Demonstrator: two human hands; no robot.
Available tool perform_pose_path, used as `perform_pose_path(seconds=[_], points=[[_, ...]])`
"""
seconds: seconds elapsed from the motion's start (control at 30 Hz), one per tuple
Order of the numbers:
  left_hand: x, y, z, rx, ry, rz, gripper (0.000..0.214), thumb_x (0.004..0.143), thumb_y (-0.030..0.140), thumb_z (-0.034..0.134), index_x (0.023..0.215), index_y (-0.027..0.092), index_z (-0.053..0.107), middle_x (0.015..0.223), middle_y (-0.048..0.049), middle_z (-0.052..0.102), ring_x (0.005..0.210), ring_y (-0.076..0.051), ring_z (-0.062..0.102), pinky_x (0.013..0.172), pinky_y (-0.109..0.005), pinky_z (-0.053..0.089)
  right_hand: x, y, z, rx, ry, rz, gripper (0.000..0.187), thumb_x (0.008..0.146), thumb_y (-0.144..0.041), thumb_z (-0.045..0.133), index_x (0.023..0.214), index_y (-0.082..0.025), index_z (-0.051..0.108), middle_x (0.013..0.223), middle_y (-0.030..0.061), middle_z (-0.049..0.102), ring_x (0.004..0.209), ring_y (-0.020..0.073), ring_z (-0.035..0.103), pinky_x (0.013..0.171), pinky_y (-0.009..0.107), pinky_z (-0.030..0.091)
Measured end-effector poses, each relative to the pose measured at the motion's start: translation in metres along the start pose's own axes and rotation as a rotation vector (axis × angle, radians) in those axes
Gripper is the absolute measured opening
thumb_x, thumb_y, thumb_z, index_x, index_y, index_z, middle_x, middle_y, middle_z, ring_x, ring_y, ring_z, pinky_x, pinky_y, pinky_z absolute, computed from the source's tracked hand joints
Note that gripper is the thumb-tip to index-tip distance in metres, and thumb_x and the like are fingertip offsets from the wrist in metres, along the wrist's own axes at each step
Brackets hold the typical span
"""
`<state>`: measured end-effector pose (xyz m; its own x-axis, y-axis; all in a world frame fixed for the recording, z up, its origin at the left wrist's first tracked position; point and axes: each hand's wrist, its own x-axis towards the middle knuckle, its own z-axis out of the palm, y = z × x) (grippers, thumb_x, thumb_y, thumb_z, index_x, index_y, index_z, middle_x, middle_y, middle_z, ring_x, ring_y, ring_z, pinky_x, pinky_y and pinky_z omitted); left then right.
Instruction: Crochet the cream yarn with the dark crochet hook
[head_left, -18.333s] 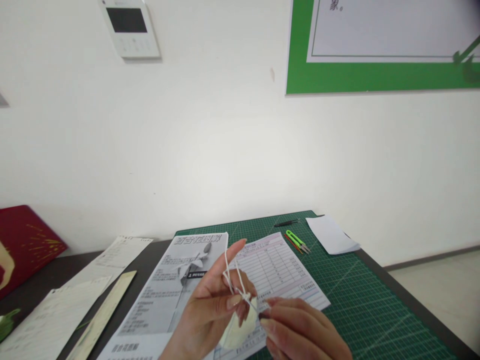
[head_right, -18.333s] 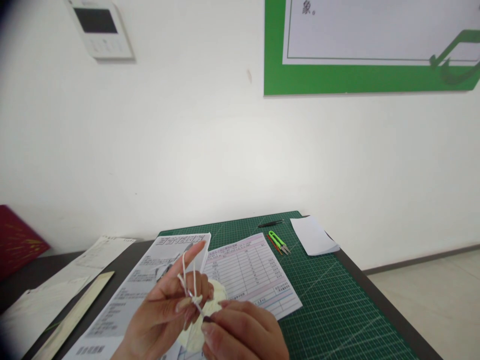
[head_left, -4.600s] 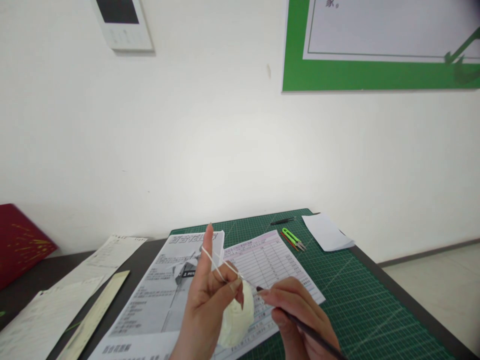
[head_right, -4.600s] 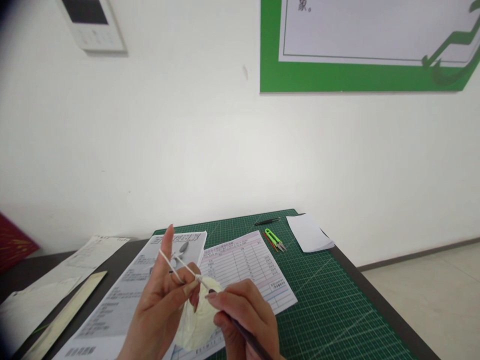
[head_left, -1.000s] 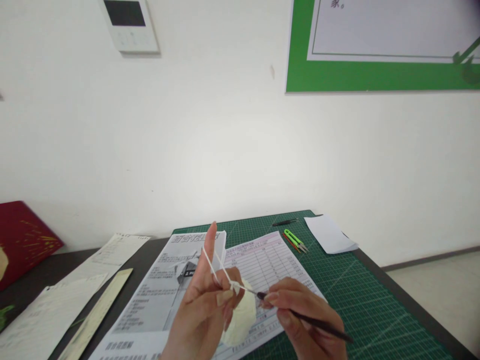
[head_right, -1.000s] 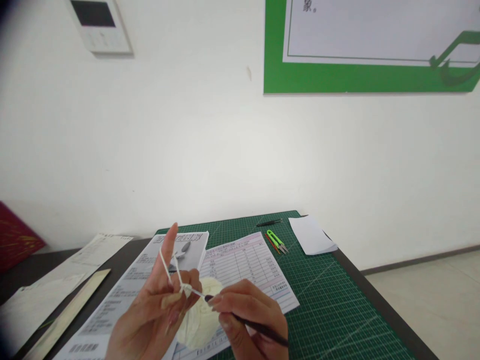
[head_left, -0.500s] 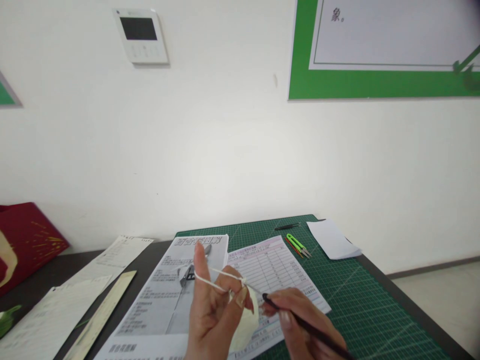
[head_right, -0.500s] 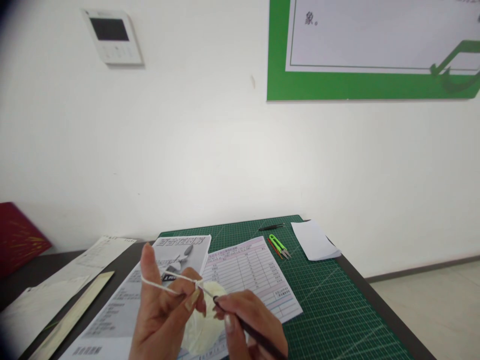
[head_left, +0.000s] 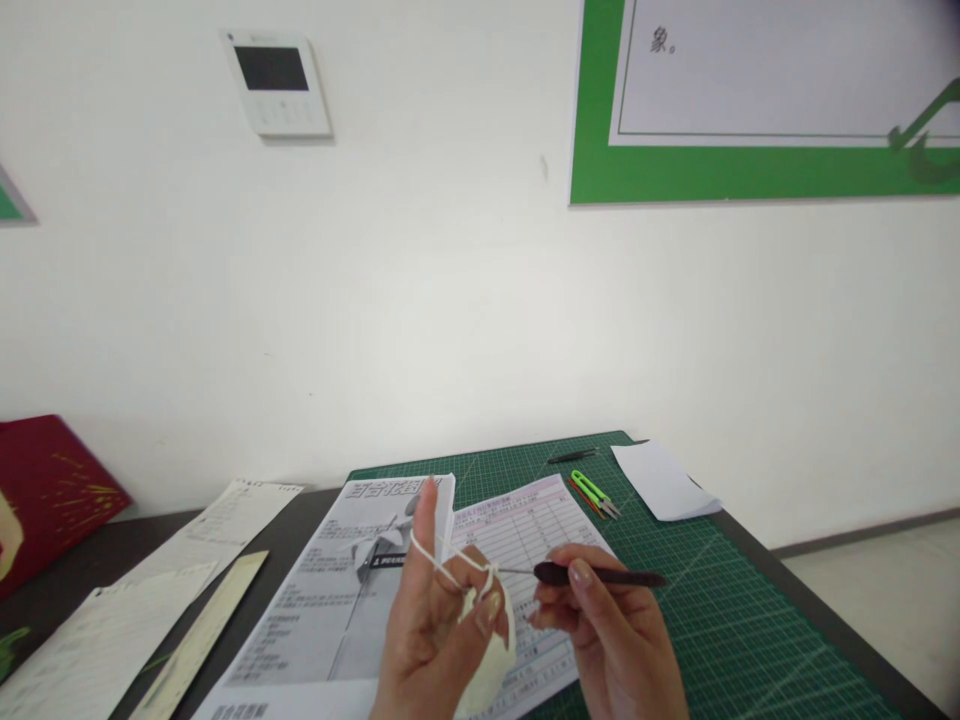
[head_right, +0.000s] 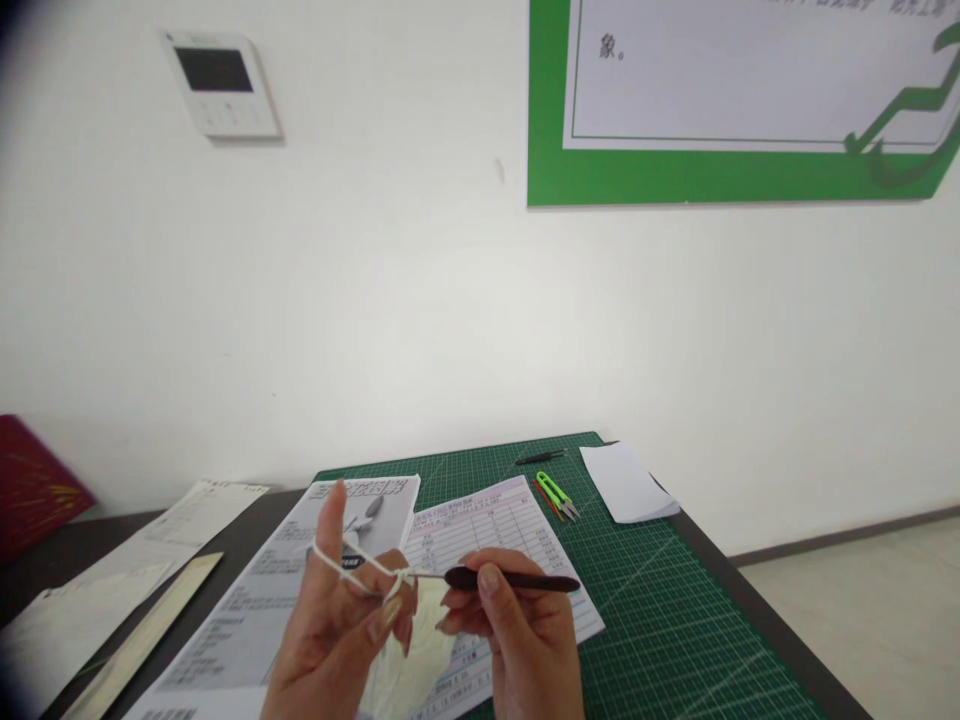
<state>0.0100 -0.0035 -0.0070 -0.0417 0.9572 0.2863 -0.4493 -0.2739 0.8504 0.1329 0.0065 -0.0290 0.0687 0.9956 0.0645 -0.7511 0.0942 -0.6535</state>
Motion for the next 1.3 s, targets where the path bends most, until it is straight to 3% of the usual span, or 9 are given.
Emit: perform_pose_path(seconds=[0.1, 0.23, 0.37, 0.5, 0.63, 0.73, 0.97, 1.1, 1.3], points=[[0.001, -0.001, -0.004, 0.093, 0.019, 0.009, 0.075, 0.078, 0.025, 0.063, 0.139, 0.042, 0.022, 0.069, 0.005, 0.055, 0.061, -0.011, 0.05, 0.058, -0.023, 0.041, 0.001, -0.001, 0.001, -0.031, 0.011, -0.018, 0.014, 0.07, -0.03, 0.075, 0.075, -0.017, 0.073, 0.062, 0.0028, 0.073, 0.049, 0.0106, 0.064, 0.05, 0.019, 0.056], [0.002, -0.002, -0.005, 0.282, 0.069, 0.092, 0.055, 0.074, 0.024, 0.068, 0.125, 0.033, 0.05, 0.08, 0.0007, 0.061, 0.08, -0.015, 0.056, 0.073, -0.026, 0.043, 0.001, 0.0, 0.0, -0.078, 0.012, -0.037, 0.015, 0.072, -0.031, 0.073, 0.073, -0.017, 0.073, 0.058, 0.0026, 0.071, 0.047, 0.0111, 0.063, 0.049, 0.02, 0.055], [0.004, 0.0, -0.002, 0.377, 0.115, 0.133, 0.05, 0.072, 0.025, 0.069, 0.12, 0.031, 0.055, 0.083, -0.0006, 0.064, 0.092, -0.02, 0.058, 0.085, -0.031, 0.041, 0.001, 0.0, -0.002, -0.155, -0.005, -0.098, 0.014, 0.075, -0.031, 0.07, 0.075, -0.017, 0.071, 0.06, 0.0032, 0.071, 0.049, 0.0117, 0.063, 0.05, 0.02, 0.053], [0.005, 0.001, -0.005, 0.451, 0.066, 0.168, 0.046, 0.077, 0.024, 0.063, 0.122, 0.029, 0.053, 0.067, 0.002, 0.062, 0.075, -0.018, 0.059, 0.087, -0.035, 0.04, 0.0, 0.0, -0.003, -0.197, -0.01, -0.149, 0.016, 0.077, -0.031, 0.068, 0.076, -0.016, 0.07, 0.061, 0.004, 0.071, 0.051, 0.0123, 0.063, 0.05, 0.02, 0.051], [0.004, -0.004, -0.01, 0.463, 0.046, 0.208, 0.047, 0.081, 0.023, 0.059, 0.127, 0.029, 0.048, 0.067, 0.0012, 0.066, 0.097, -0.021, 0.057, 0.096, -0.038, 0.03, 0.001, -0.001, -0.004, -0.15, -0.019, -0.127, 0.016, 0.077, -0.032, 0.068, 0.075, -0.017, 0.07, 0.057, 0.0027, 0.07, 0.049, 0.0122, 0.061, 0.05, 0.022, 0.051], [0.003, -0.009, -0.012, 0.364, -0.056, 0.218, 0.055, 0.085, 0.02, 0.054, 0.134, 0.036, 0.036, 0.07, 0.0029, 0.065, 0.08, -0.017, 0.059, 0.086, -0.035, 0.037, 0.004, -0.001, -0.006, -0.085, -0.043, -0.066, 0.017, 0.077, -0.033, 0.068, 0.073, -0.016, 0.07, 0.053, 0.0025, 0.069, 0.046, 0.0112, 0.061, 0.047, 0.02, 0.05], [0.005, -0.002, -0.011, 0.081, -0.226, -0.066, 0.087, 0.085, 0.026, 0.056, 0.141, 0.04, -0.009, 0.069, 0.0032, 0.063, 0.064, -0.015, 0.056, 0.066, -0.031, 0.04, 0.012, 0.0, -0.01, 0.099, -0.086, 0.155, 0.017, 0.078, -0.031, 0.068, 0.072, -0.014, 0.069, 0.053, 0.001, 0.067, 0.045, 0.009, 0.061, 0.048, 0.018, 0.053], [0.006, 0.003, -0.005, 0.025, -0.185, -0.16, 0.092, 0.082, 0.028, 0.06, 0.142, 0.036, -0.009, 0.065, 0.0032, 0.061, 0.06, -0.015, 0.055, 0.063, -0.031, 0.04, 0.009, 0.001, -0.006, 0.078, -0.112, 0.118, 0.016, 0.074, -0.031, 0.072, 0.073, -0.014, 0.071, 0.058, 0.0027, 0.069, 0.05, 0.0095, 0.062, 0.051, 0.018, 0.054], [0.006, 0.001, -0.002, 0.027, -0.161, -0.143, 0.087, 0.083, 0.026, 0.058, 0.143, 0.031, -0.004, 0.068, 0.001, 0.064, 0.065, -0.017, 0.058, 0.07, -0.034, 0.042, 0.005, 0.001, -0.001, 0.04, -0.116, 0.083, 0.015, 0.073, -0.031, 0.072, 0.074, -0.016, 0.072, 0.061, 0.0025, 0.069, 0.049, 0.0102, 0.061, 0.049, 0.02, 0.051]])
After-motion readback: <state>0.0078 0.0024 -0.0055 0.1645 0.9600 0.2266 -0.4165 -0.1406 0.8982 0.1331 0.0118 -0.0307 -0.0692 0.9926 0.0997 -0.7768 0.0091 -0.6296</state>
